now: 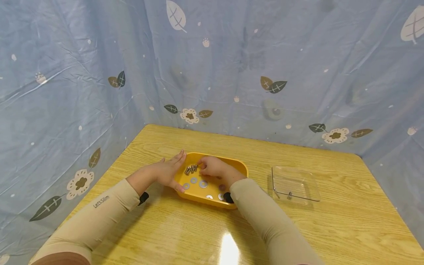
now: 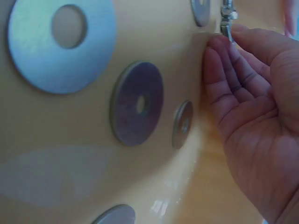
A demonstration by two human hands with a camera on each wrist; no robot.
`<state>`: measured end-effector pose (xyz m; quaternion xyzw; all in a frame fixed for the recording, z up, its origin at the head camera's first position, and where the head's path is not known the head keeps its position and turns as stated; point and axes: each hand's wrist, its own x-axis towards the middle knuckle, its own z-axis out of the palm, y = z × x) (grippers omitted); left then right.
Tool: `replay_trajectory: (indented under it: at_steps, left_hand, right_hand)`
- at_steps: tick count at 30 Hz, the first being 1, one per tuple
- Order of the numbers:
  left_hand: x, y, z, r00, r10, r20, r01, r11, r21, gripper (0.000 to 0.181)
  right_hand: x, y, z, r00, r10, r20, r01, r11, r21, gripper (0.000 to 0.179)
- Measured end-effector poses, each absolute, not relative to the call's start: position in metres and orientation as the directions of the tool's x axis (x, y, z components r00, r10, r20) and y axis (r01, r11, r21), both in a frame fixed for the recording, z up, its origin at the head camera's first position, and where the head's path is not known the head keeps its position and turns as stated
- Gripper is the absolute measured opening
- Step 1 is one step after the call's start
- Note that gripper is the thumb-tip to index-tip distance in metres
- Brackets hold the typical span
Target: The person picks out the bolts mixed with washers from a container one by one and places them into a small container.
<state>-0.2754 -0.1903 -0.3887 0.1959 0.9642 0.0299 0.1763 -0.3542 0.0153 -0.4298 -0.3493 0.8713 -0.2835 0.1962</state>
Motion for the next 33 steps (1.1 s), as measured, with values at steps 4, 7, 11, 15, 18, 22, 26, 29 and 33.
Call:
replay_trajectory:
  at_steps: [4, 7, 11, 15, 18, 22, 26, 29, 33]
  left_hand:
    - [-0.275, -0.190, -0.387, -0.859, 0.388, -0.335, 0.367, 0.921, 0.128, 0.129]
    - [-0.274, -0.190, -0.387, -0.858, 0.387, -0.339, 0.366, 0.922, 0.127, 0.129]
    - [-0.275, -0.190, -0.388, -0.858, 0.384, -0.340, 0.364, 0.923, 0.123, 0.129]
    - [-0.275, -0.191, -0.389, -0.858, 0.386, -0.339, 0.366, 0.922, 0.125, 0.130]
    - [-0.275, -0.191, -0.389, -0.857, 0.388, -0.339, 0.367, 0.922, 0.128, 0.131]
    - [-0.275, -0.192, -0.387, -0.858, 0.388, -0.336, 0.365, 0.922, 0.132, 0.131]
    - [-0.275, -0.193, -0.386, -0.859, 0.389, -0.333, 0.366, 0.921, 0.132, 0.132]
    - [-0.275, -0.192, -0.386, -0.856, 0.390, -0.340, 0.364, 0.921, 0.139, 0.131]
    - [-0.275, -0.190, -0.386, -0.854, 0.388, -0.346, 0.359, 0.922, 0.147, 0.130]
  right_hand:
    - [-0.355, 0.014, -0.434, -0.675, -0.728, -0.121, -0.520, 0.585, -0.623, 0.035]
    - [-0.355, 0.013, -0.435, -0.666, -0.738, -0.110, -0.540, 0.578, -0.612, 0.033]
    - [-0.356, 0.013, -0.435, -0.659, -0.743, -0.114, -0.545, 0.578, -0.607, 0.032]
    - [-0.355, 0.011, -0.435, -0.668, -0.735, -0.121, -0.536, 0.586, -0.608, 0.033]
    - [-0.355, 0.009, -0.434, -0.679, -0.726, -0.114, -0.536, 0.595, -0.598, 0.030]
    - [-0.354, 0.004, -0.432, -0.701, -0.708, -0.082, -0.552, 0.612, -0.567, 0.026]
    - [-0.352, -0.001, -0.432, -0.725, -0.686, -0.055, -0.566, 0.640, -0.520, 0.027]
    - [-0.351, -0.003, -0.434, -0.738, -0.673, -0.044, -0.574, 0.661, -0.483, 0.026]
    - [-0.350, -0.004, -0.434, -0.746, -0.665, -0.032, -0.583, 0.676, -0.451, 0.023]
